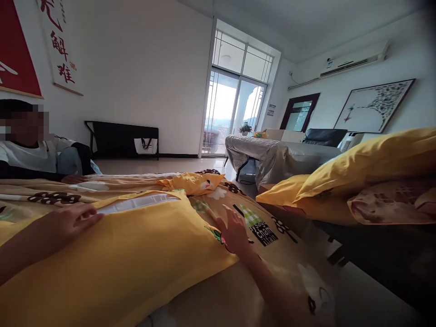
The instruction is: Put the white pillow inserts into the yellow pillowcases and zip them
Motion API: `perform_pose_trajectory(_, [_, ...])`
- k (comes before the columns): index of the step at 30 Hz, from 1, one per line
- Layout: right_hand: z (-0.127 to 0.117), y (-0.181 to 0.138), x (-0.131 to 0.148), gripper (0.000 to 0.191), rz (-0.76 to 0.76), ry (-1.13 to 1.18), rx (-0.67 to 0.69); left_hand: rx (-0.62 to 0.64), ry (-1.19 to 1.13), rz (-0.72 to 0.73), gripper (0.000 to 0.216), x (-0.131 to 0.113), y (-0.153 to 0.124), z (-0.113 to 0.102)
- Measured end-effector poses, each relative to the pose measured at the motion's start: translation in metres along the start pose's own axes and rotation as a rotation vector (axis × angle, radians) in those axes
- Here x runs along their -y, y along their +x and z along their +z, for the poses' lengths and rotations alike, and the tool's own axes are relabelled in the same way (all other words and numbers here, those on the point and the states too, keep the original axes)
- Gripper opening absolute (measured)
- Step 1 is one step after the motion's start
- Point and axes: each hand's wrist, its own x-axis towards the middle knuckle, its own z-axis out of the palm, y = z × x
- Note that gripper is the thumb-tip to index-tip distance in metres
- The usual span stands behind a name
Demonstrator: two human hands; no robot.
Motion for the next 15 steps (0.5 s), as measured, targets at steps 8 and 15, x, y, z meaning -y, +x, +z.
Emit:
perform_pose_trajectory(8, [0.073, -0.021, 0.061, 0.059, -0.093, 0.222, 0.256, 0.240, -0.124, 0.408, 0.057, -0.128, 0.046, 0.051])
perform_pose_trajectory(15, [0.076, -0.070, -0.004, 0.052, -0.016, 0.014, 0.444, 0.310, -0.309, 0.292, 0.053, -0.101, 0.061, 0.090])
